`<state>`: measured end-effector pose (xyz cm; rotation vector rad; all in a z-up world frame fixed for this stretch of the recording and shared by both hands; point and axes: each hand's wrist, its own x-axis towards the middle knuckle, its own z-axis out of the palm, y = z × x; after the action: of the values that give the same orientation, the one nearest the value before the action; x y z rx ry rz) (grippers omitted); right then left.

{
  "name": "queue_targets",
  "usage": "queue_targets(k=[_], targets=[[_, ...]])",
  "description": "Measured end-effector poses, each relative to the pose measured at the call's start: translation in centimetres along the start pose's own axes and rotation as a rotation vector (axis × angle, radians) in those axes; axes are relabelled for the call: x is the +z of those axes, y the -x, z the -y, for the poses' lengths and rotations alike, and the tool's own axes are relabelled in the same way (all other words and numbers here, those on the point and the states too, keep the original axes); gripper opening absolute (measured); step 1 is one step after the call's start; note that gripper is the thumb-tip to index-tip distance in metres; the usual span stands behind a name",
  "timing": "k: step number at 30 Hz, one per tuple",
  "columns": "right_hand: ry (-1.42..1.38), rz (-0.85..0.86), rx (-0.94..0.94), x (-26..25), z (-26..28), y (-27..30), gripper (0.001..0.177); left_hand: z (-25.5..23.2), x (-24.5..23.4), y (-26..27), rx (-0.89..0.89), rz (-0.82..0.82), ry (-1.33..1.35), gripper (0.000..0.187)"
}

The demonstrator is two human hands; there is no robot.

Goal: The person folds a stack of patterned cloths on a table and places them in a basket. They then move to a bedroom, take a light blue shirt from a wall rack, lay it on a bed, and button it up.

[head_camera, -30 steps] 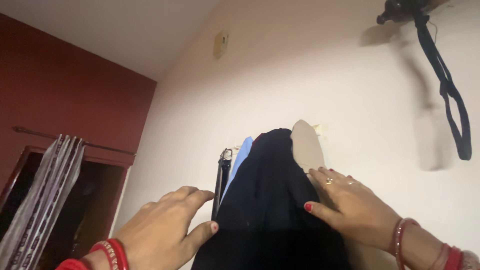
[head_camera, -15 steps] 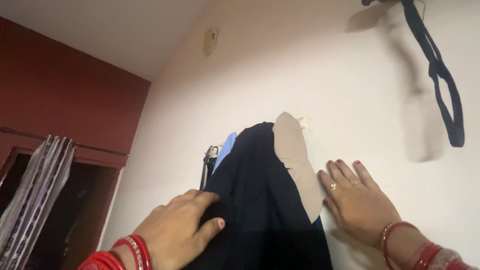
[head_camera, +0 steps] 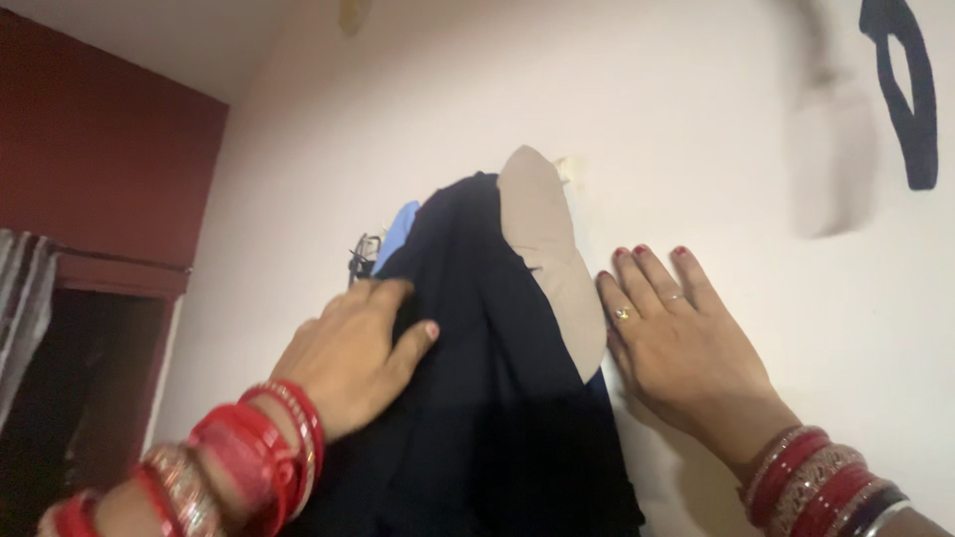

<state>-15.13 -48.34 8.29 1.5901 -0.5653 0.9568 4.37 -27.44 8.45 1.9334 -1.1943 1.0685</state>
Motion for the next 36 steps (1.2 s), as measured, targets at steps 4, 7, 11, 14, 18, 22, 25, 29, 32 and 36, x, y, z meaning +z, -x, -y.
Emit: queue_targets(k=[4,7,11,14,18,22,25,29,32,36], targets=[[-0.036,0.002,0.011,0.3,0.2,-0.3,0.062,0.6,2.0,-4.2,-0.103,-0.025,0.123,0.069],[-0.009,0.01,-0.012,0.4,0.1,-0.1,0.062,1.0,3.4,-8.1,-0.185,-0.044,0.321,0.074],[-0.041,-0.118,-0.013,0.4,0.3,-0.2,0.06,0.9,4.7,-12.1,-0.213,0.004,0.291,0.078],[-0.056,-0.205,-0.01,0.6,0.2,0.2,0.056,0.6,5.6,-12.8,-0.25,0.037,0.248,0.074],[-0.127,-0.222,-0.001,1.2,0.2,0.3,0.056,0.7,6.1,-12.6,-0.264,0.019,0.24,0.066],[-0.126,-0.233,-0.022,1.5,0.2,0.2,0.059,1.2,6.3,-12.8,-0.22,-0.038,0.297,0.055],[-0.104,-0.153,-0.01,2.0,0.2,0.4,0.06,2.0,6.3,-13.1,-0.203,-0.105,0.367,0.047],[-0.091,-0.286,-0.012,4.2,0.0,0.3,0.058,2.7,6.6,-13.8,-0.204,-0.087,0.355,0.04],[-0.07,-0.418,-0.003,6.8,0.0,0.4,0.057,2.7,6.4,-14.5,-0.146,-0.043,0.281,0.039],[-0.055,-0.461,-0.008,9.6,-0.3,0.6,0.063,2.2,5.0,-14.9,-0.147,0.018,0.284,0.037]])
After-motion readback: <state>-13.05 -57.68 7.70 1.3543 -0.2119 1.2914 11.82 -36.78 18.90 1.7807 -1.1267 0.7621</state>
